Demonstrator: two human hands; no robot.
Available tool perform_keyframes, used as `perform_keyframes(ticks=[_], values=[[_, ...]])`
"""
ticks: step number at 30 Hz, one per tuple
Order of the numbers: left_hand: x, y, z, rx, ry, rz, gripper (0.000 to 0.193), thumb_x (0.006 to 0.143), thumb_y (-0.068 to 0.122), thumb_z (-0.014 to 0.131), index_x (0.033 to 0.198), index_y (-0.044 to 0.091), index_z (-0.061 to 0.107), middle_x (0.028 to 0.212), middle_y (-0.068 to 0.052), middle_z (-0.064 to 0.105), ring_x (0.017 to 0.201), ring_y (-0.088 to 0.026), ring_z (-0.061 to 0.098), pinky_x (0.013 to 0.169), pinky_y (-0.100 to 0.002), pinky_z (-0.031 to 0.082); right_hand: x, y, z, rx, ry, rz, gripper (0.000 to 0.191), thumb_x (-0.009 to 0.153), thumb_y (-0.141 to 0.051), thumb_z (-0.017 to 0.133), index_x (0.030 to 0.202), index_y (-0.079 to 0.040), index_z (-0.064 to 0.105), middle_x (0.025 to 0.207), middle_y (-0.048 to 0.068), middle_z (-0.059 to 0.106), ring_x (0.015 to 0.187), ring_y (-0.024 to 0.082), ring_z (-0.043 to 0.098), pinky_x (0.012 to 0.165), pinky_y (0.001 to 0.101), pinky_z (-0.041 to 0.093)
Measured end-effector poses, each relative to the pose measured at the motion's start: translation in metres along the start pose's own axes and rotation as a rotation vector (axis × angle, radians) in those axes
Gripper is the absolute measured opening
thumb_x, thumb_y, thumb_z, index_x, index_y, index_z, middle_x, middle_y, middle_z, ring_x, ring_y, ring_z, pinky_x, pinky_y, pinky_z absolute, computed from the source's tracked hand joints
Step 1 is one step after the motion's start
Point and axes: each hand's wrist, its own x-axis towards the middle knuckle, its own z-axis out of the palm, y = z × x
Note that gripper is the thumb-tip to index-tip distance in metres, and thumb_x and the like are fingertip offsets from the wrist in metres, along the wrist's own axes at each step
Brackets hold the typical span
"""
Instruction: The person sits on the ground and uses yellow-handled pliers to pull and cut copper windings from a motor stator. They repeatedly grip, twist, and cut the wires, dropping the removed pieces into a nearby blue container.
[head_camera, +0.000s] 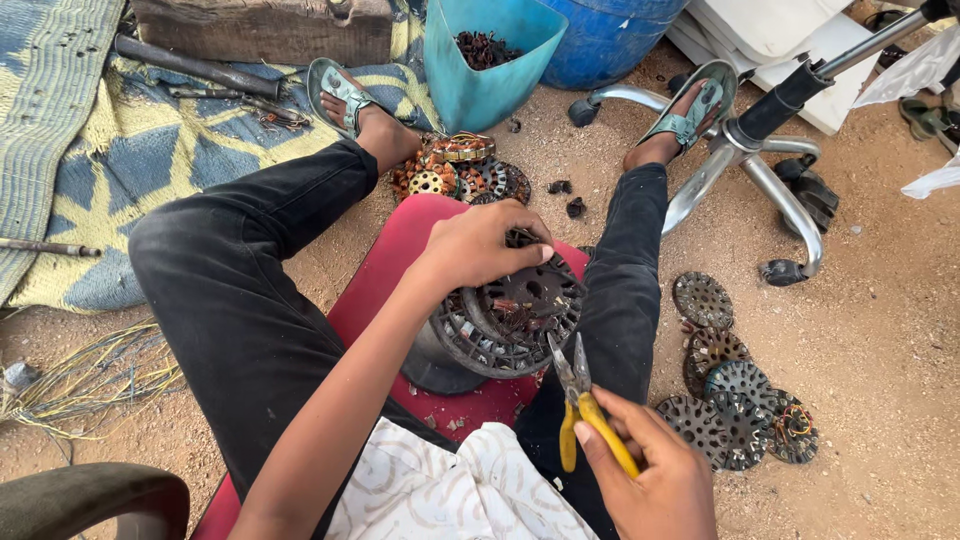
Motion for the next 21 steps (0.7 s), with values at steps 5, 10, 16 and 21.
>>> perform_keyframes(ticks=[5,10,16,21], values=[[0.002,-0.005,0.001,0.002,-0.04,0.071,0.034,0.092,0.049,0.061,0.11,0.025,0.077,0.116,0.003,0.074,0.108,-0.023,0.07,0.087,-0.038,0.055,0.015,-0.032,-0.007,-0.07,0.072,-0.105,0.033,0.079,-0.014,0.08,0.11,-0.008,0.078,0.089,0.009,0.079,0.073,0.013,0.077,0.065,0.0285,0.056],[0.009,-0.02,0.006,0.015,-0.018,0.034,0.042,0.096,0.055,0.055,0.119,0.026,0.074,0.12,0.001,0.071,0.112,-0.025,0.068,0.09,-0.041,0.053,0.008,-0.038,0.009,-0.036,0.176,-0.111,0.029,0.079,-0.012,0.08,0.107,-0.004,0.078,0.09,0.01,0.079,0.072,0.015,0.076,0.065,0.0305,0.057],[0.025,-0.031,0.018,-0.076,-0.114,0.122,0.047,0.098,0.057,0.053,0.128,0.025,0.069,0.133,-0.008,0.062,0.12,-0.031,0.064,0.098,-0.043,0.049,-0.011,-0.037,0.031,-0.097,0.304,-0.199,0.029,0.086,-0.012,0.076,0.113,-0.001,0.075,0.092,0.014,0.076,0.076,0.02,0.076,0.067,0.034,0.057],[0.078,-0.009,0.015,0.113,-0.34,-0.086,0.083,0.091,0.072,0.045,0.15,0.014,0.044,0.13,-0.027,0.061,0.119,-0.043,0.063,0.102,-0.05,0.047,0.008,-0.04,0.008,-0.127,0.193,-0.342,0.028,0.083,-0.014,0.077,0.109,-0.002,0.075,0.097,0.014,0.077,0.083,0.024,0.077,0.071,0.0347,0.058]])
